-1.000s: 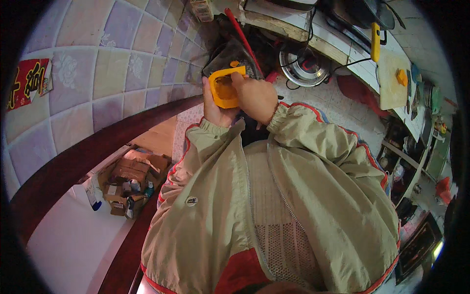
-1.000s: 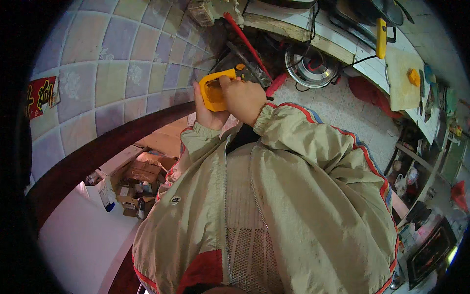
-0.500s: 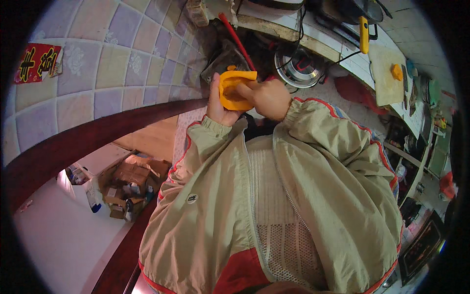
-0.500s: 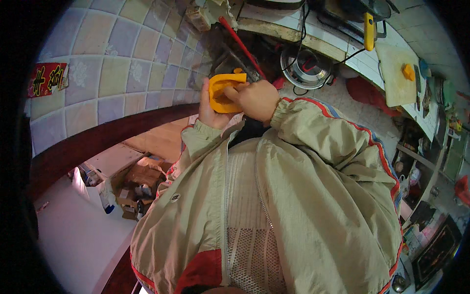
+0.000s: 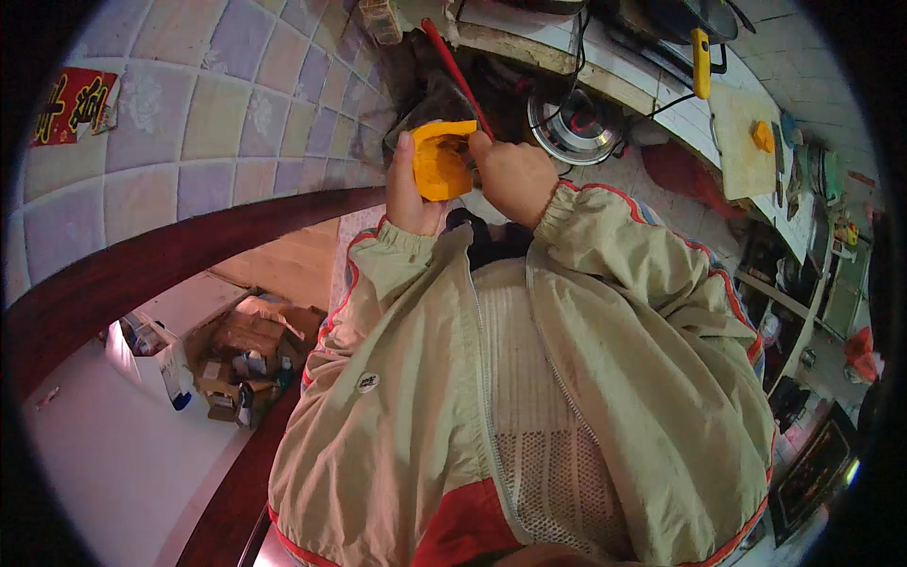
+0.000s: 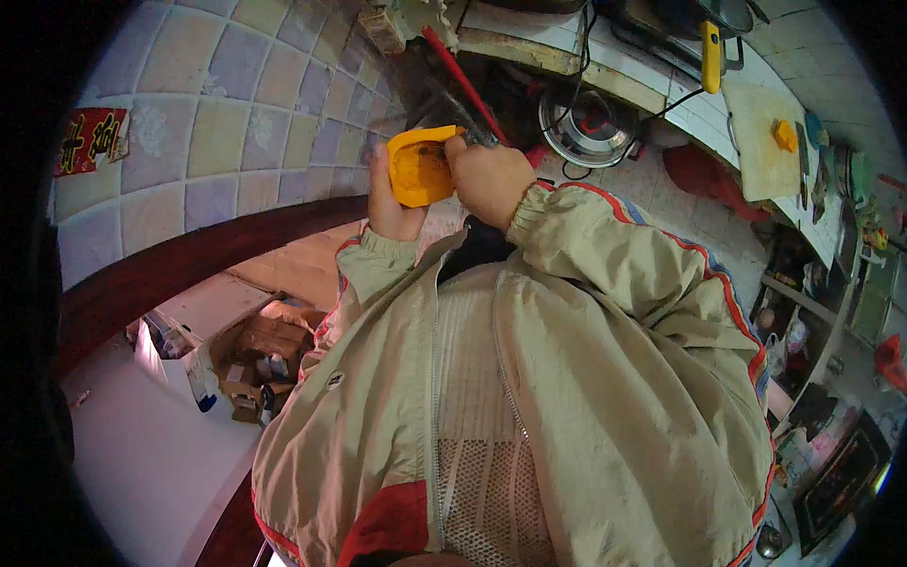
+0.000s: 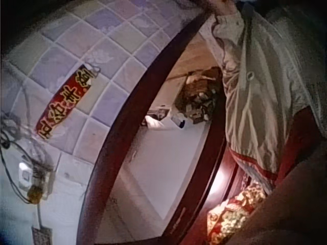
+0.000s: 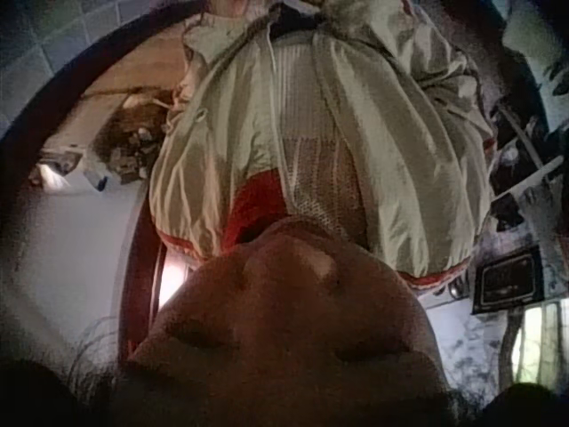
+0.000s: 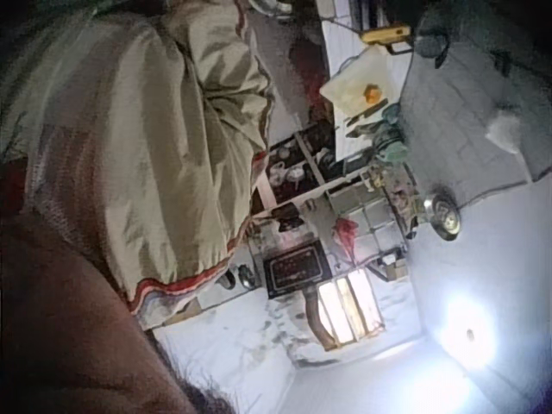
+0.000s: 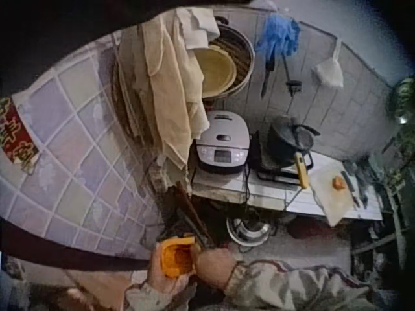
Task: The person scoops seeds from a halved pumpkin using a spoon, rinses the pumpkin under running water, and then slices it into pieces on a cutting board with a knife. The person also washes a wok and places it on the stove.
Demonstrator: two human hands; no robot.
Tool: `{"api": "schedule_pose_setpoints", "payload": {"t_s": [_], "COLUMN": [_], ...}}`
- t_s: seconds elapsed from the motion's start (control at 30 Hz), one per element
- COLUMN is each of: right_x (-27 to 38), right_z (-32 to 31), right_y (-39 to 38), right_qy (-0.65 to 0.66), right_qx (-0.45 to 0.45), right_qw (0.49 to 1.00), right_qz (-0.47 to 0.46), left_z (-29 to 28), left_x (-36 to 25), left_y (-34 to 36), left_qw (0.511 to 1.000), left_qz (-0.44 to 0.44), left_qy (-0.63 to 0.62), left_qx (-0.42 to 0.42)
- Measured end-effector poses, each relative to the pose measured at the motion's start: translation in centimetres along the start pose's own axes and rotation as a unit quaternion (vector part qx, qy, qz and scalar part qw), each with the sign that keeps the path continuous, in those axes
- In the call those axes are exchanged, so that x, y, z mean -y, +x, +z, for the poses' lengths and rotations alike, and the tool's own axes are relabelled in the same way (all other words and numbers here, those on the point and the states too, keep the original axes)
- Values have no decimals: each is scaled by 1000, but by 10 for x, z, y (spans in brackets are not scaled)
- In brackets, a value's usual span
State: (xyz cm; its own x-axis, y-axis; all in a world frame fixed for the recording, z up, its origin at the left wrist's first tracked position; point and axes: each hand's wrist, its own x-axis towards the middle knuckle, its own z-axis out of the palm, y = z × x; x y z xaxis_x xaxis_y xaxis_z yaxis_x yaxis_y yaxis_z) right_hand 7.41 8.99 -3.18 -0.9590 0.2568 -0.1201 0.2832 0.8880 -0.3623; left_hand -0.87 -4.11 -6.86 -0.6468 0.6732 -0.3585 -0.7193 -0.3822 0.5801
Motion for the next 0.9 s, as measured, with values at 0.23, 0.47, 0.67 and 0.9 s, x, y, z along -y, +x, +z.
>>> {"api": "schedule_pose_setpoints", "payload": {"t_s": [0.23,0.47,0.67,0.9], "right_x": [2,13,23,18], "right_z": [13,27,32,50], "right_y": [8,13,24,40], "right_qy": [133,150,150,151], "right_qx": [87,78,96,74], "right_qw": [986,985,982,986], "right_qz": [49,38,63,11], "left_z": [-10,-23,-34,-62], "left_x": [7,11,10,4], "left_y": [6,19,27,43], "left_qw": [995,966,944,907], "left_qz": [54,142,178,221], "left_qy": [79,215,275,354], "left_qx": [16,-14,-48,-46]}}
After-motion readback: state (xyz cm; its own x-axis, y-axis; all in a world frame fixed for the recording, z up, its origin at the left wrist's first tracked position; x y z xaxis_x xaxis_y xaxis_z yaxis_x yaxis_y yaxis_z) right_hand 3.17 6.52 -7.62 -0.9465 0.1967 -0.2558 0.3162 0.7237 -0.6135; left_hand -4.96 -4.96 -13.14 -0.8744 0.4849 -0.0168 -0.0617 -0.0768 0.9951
